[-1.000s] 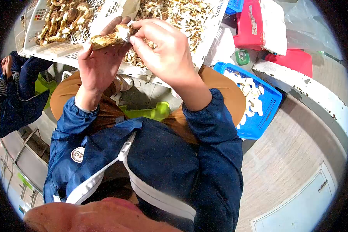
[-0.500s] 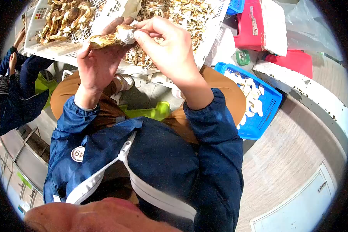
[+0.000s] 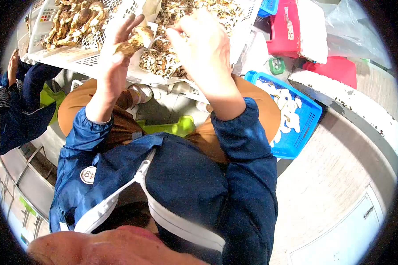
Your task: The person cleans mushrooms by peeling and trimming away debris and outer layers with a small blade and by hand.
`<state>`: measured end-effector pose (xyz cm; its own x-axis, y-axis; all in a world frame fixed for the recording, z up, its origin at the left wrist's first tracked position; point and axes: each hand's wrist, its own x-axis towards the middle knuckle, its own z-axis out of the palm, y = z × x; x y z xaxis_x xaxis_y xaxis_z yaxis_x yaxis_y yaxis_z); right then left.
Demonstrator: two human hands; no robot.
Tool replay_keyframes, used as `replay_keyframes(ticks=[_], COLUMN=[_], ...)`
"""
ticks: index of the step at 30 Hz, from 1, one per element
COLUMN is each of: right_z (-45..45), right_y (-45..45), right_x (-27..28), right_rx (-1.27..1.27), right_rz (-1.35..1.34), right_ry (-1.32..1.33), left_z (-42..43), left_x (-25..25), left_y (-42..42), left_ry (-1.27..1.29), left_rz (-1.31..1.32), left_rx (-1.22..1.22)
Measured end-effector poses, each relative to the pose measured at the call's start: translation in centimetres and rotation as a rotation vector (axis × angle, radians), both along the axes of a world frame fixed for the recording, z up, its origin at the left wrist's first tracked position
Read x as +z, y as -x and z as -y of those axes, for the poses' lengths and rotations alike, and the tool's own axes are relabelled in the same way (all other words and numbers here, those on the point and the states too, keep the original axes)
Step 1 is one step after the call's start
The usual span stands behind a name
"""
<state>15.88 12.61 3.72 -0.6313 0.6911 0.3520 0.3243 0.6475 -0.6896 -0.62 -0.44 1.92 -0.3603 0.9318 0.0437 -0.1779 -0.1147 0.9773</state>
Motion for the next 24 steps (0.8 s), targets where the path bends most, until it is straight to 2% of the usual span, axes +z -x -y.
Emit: replay_keyframes(ticks=[3,5,7,10,13,24], right_z=[0.8,0.9,1.1,1.6,1.6,2.1], right_y=[0.3,0.8,0.8,1.1,1.1,1.2], right_x=[0.5,-0.2,-0.1,-0.2,0.9,-0.6], right_rx=[0.102,0.165,0.221,0.193,0.128,0.160], right_rz=[-0.011,-0.153,-0.200,-0.195,-0.069,-0.148], right_ry=[0.209,0.181,0.254,0.151,-0.085,0.032], left_z=[0.6,0.7,0.7,0.9,0.5,0.5], left_x=[0.2,-0.5,-0.4,-0.4,-0.1,0.3], left_y=[0.2,0.6,0.1,-0.4,-0.6,-0.8], left_ry=[0.029,0.026,0.019,0.054,0.000,-0.005], left_rz=[-0.314,-0.566,-0.607,-0.689,-0.870,-0.935], left_rx=[-0.033,-0.037,-0.032,-0.022,0.034,0.069])
